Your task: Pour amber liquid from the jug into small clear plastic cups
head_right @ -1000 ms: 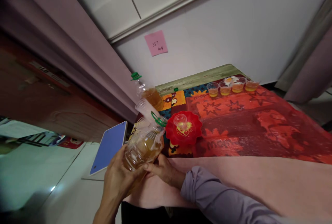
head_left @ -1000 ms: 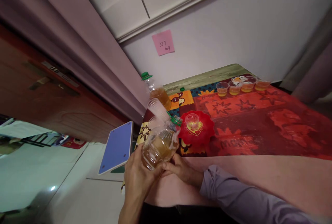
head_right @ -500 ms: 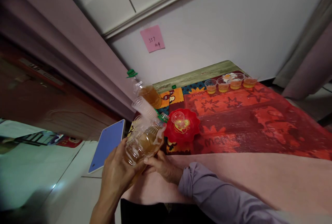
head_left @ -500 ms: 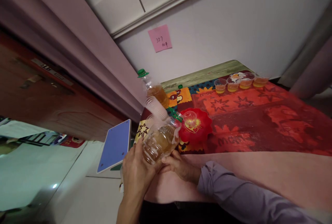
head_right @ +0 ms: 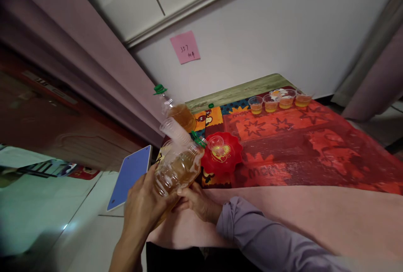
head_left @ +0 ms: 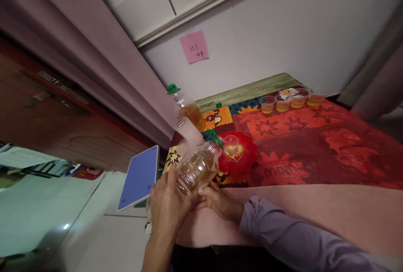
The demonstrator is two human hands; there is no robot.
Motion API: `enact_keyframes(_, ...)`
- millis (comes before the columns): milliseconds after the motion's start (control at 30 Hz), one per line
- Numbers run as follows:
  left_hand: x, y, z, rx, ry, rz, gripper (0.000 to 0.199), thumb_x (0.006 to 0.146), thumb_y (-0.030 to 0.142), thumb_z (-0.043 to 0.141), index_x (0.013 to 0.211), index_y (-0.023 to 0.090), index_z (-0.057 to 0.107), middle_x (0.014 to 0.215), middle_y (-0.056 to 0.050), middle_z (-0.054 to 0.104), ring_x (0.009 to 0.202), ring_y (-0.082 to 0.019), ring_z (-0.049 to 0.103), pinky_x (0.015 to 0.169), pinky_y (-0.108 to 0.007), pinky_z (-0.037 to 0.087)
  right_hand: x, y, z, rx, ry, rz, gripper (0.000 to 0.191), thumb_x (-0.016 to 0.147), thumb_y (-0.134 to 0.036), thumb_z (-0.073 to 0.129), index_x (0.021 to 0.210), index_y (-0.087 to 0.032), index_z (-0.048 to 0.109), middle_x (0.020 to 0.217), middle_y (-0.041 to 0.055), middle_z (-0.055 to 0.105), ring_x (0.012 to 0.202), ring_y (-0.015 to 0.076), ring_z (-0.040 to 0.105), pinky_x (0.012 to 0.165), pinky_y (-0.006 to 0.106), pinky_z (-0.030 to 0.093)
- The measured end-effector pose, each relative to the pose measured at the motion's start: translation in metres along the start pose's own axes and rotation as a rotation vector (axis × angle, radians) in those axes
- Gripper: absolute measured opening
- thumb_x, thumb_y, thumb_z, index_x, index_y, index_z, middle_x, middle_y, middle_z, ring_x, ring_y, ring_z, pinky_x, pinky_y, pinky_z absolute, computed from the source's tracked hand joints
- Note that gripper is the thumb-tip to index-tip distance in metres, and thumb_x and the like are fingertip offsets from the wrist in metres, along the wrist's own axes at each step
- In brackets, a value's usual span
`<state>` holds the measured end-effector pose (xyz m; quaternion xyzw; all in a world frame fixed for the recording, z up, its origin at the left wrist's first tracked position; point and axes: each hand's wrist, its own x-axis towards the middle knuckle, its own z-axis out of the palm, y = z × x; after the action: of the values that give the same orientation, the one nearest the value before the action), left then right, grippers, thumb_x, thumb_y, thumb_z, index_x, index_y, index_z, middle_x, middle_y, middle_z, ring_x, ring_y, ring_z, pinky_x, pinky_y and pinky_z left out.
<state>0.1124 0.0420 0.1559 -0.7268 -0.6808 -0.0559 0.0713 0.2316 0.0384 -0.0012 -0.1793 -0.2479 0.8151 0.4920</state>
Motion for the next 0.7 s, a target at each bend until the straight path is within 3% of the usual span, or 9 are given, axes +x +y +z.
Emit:
enact_keyframes(267, 0.006, 0.009, -0.007, 0.034, -0.041, -0.005, 0.089, 0.084, 0.05, 0.081, 0.161, 0.013, 0.054, 0.145, -0.023, 0.075, 0.126, -0.043, 0.075, 0.106, -0.054, 0.057, 0.003, -0.001, 0.0, 0.012, -0.05, -0.02, 0.06, 0.087, -0.056, 0.083, 0.133, -0.025, 0.062, 0.121, 0.0077, 0.079, 0.101, 0.026, 0.08, 0.09, 0.046, 0.067)
enact_keyframes(700, 0.01, 0.015, -0.01, 0.059, -0.026, 0.01, 0.091, 0.082, 0.047, 0.085, 0.161, 0.013, 0.055, 0.146, -0.025, 0.074, 0.126, -0.044, 0.075, 0.106, -0.055, 0.059, 0.004, -0.002, 0.001, 0.021, -0.057, -0.055, 0.055, 0.09, -0.056, 0.078, 0.132, -0.025, 0.062, 0.118, 0.0079, 0.08, 0.097, 0.0263, 0.079, 0.09, 0.049, 0.066)
